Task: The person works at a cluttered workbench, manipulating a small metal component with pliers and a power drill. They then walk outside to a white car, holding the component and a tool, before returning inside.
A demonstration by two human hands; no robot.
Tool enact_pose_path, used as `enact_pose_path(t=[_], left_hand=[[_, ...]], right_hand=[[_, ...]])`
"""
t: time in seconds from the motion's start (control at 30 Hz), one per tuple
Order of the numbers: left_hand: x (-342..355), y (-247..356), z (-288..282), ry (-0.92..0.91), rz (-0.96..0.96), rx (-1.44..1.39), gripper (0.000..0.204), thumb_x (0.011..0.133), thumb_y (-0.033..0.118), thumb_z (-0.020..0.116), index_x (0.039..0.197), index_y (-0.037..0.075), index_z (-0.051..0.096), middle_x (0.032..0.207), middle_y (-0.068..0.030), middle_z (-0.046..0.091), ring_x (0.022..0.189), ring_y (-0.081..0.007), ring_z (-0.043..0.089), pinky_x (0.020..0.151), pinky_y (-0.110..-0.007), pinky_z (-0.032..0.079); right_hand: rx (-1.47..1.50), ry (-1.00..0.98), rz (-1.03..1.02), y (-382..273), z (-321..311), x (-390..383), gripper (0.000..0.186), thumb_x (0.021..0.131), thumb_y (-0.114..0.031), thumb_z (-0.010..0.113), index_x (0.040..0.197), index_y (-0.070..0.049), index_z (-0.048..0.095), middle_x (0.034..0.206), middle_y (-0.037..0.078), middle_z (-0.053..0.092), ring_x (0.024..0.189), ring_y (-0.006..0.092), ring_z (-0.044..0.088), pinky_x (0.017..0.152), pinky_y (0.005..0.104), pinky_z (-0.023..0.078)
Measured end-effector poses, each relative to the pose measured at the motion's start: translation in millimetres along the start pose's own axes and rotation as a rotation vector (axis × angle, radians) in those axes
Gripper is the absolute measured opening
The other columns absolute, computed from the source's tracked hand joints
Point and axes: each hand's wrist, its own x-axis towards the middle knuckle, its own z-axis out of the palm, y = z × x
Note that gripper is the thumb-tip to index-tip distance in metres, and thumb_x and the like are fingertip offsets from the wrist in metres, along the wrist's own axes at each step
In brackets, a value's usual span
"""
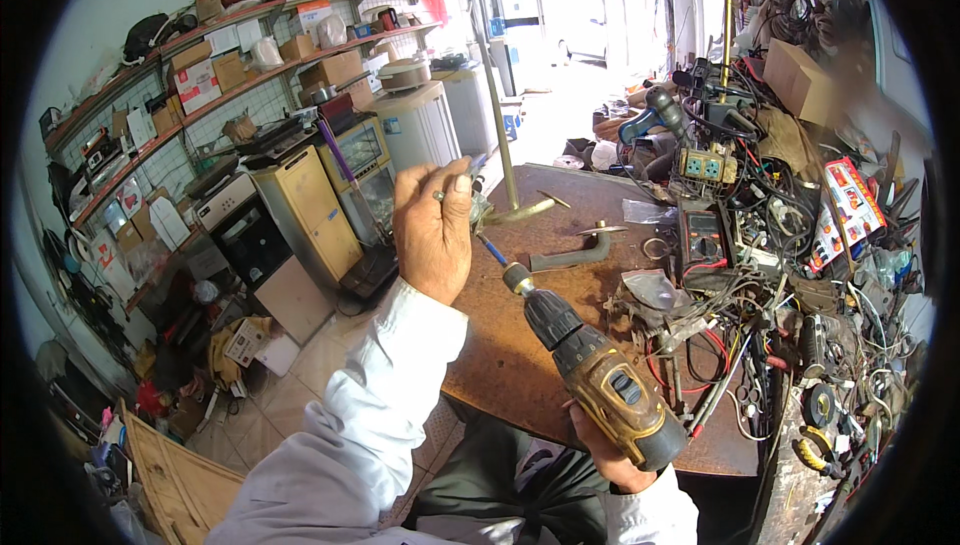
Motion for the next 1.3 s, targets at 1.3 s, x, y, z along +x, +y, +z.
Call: enact_pose_path(t=[1.3], left_hand=[[-32.1, -53.0, -0.7, -0.167, -0.134, -0.210, 0.019, 0.090, 0.016, 0.070, 0.101, 0.000, 0.073, 0.105, -0.0108, 0.064, 0.095, -0.0228, 0.062, 0.083, -0.035, 0.050]], right_hand=[[-0.343, 0.165, -0.219, -19.8, 19.8, 17.1, 0.031, 0.081, -0.010, 0.079, 0.109, -0.002, 0.067, 0.094, 0.008, 0.073, 0.083, 0.0172, 0.069, 0.073, 0.0318, 0.055]])
